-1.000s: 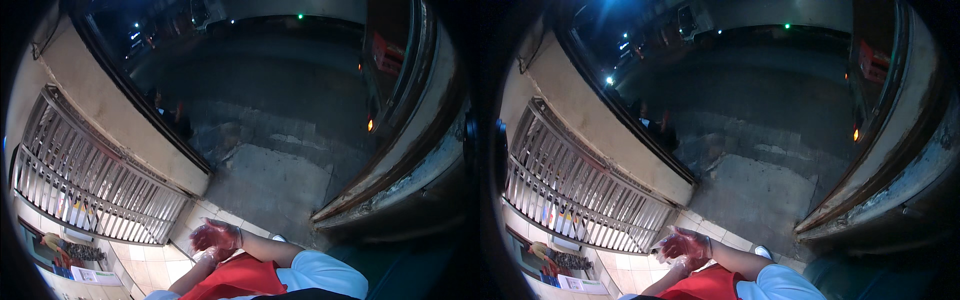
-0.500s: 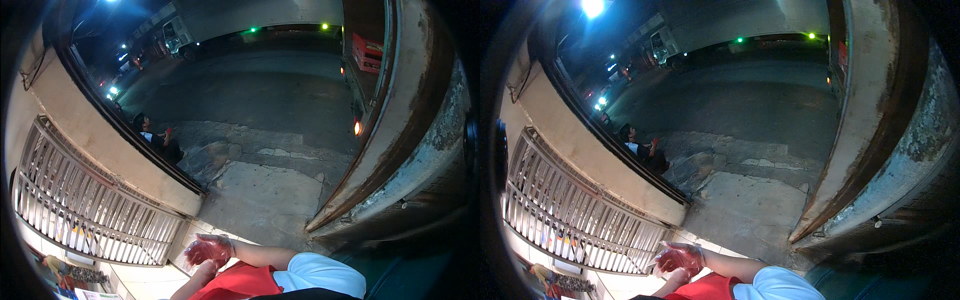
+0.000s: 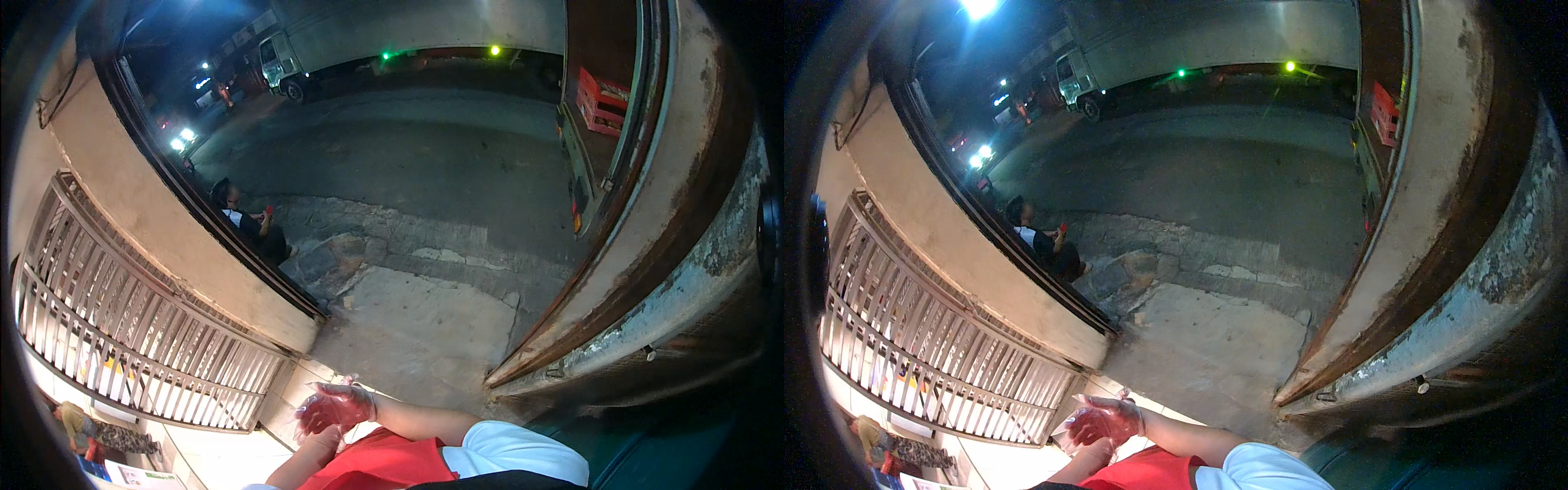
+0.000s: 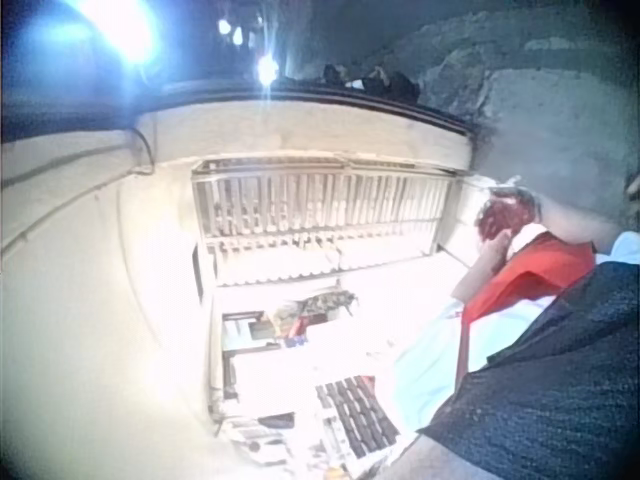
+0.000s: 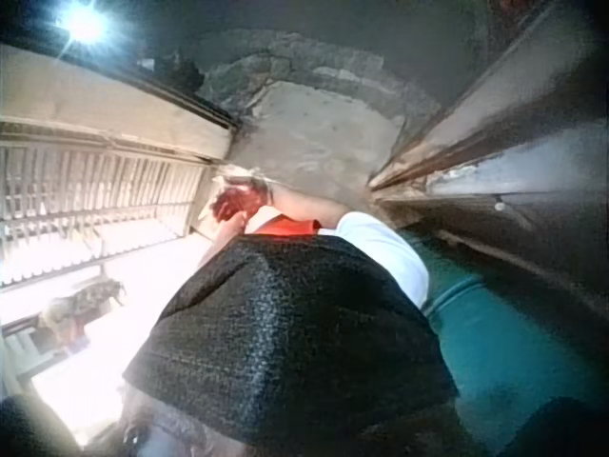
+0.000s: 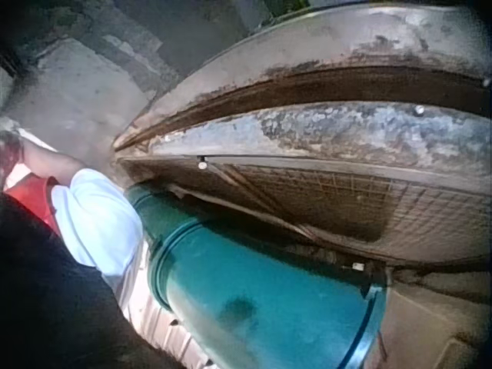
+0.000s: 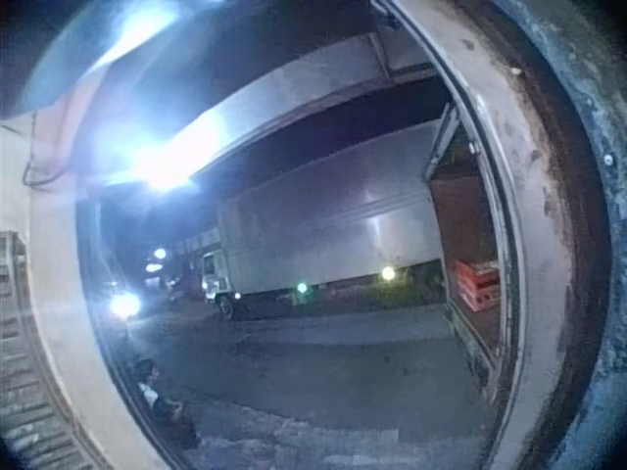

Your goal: The person places dough into metal loaf pans, organizes empty pans into a stack, and assists with receiving a delivery of bread crates.

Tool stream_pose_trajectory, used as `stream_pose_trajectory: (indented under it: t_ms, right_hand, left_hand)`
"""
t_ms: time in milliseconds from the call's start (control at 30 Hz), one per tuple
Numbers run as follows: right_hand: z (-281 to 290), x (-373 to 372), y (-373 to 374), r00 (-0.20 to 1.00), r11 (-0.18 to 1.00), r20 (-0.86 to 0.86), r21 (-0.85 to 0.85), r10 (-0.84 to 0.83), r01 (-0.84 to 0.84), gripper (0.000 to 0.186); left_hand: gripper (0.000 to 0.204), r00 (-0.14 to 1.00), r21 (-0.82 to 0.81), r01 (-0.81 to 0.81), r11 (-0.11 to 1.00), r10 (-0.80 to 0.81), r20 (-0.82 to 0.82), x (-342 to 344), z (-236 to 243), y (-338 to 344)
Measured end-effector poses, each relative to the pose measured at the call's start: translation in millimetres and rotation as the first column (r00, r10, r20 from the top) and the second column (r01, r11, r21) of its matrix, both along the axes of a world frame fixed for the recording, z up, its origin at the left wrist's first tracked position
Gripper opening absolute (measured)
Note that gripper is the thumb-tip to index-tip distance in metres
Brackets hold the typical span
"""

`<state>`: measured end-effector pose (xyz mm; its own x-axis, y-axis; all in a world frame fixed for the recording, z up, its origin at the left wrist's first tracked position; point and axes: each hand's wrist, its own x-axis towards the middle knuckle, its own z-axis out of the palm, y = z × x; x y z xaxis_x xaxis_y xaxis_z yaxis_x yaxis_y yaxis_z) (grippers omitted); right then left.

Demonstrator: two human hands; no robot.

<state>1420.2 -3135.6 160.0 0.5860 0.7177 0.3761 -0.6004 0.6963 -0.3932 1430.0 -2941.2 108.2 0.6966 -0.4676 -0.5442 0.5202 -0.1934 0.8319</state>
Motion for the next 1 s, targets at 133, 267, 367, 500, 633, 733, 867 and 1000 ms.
stream_pose_trajectory:
  t_ms: [133,267,367,500,633,733,867,1000]
  right_hand:
    - [-2,4,-3,1.0,0.999,-0.015,0.053,0.007,-0.006,0.079]
    - [10,2,-9,0.995,0.986,-0.075,0.16,0.064,-0.051,0.083]
    - [8,6,-8,0.999,0.981,-0.023,0.192,0.039,-0.034,0.082]
    - [7,8,-5,0.998,0.977,0.039,0.209,0.045,-0.052,0.08]
    - [14,7,-6,0.994,0.971,0.09,0.229,0.055,-0.075,0.081]
    - [15,8,-8,0.985,0.974,0.169,0.225,-0.022,-0.016,0.084]
    - [37,-2,-19,0.943,0.98,0.286,0.15,-0.168,0.129,0.091]
    - [57,0,-17,0.81,0.926,0.451,0.136,-0.375,0.353,0.098]
  left_hand:
    - [0.037,1.0,-0.017,0.01,1.0,-0.01,-0.004,7,-3,-16]
    - [0.036,0.999,-0.045,0.04,0.998,-0.04,-0.002,20,-5,-40]
    - [0.036,0.997,-0.083,0.075,0.994,-0.075,0.008,31,-6,-62]
    - [0.036,0.993,-0.118,0.115,0.986,-0.114,0.013,37,-8,-82]
    - [0.036,0.985,-0.138,0.171,0.976,-0.17,0.021,39,-8,-102]
    - [0.036,0.974,-0.155,0.228,0.961,-0.225,0.036,43,-10,-120]
    - [0.036,0.959,-0.188,0.284,0.94,-0.278,0.062,42,-12,-140]
    - [0.041,0.971,-0.249,0.233,0.94,-0.21,0.116,37,-25,-156]
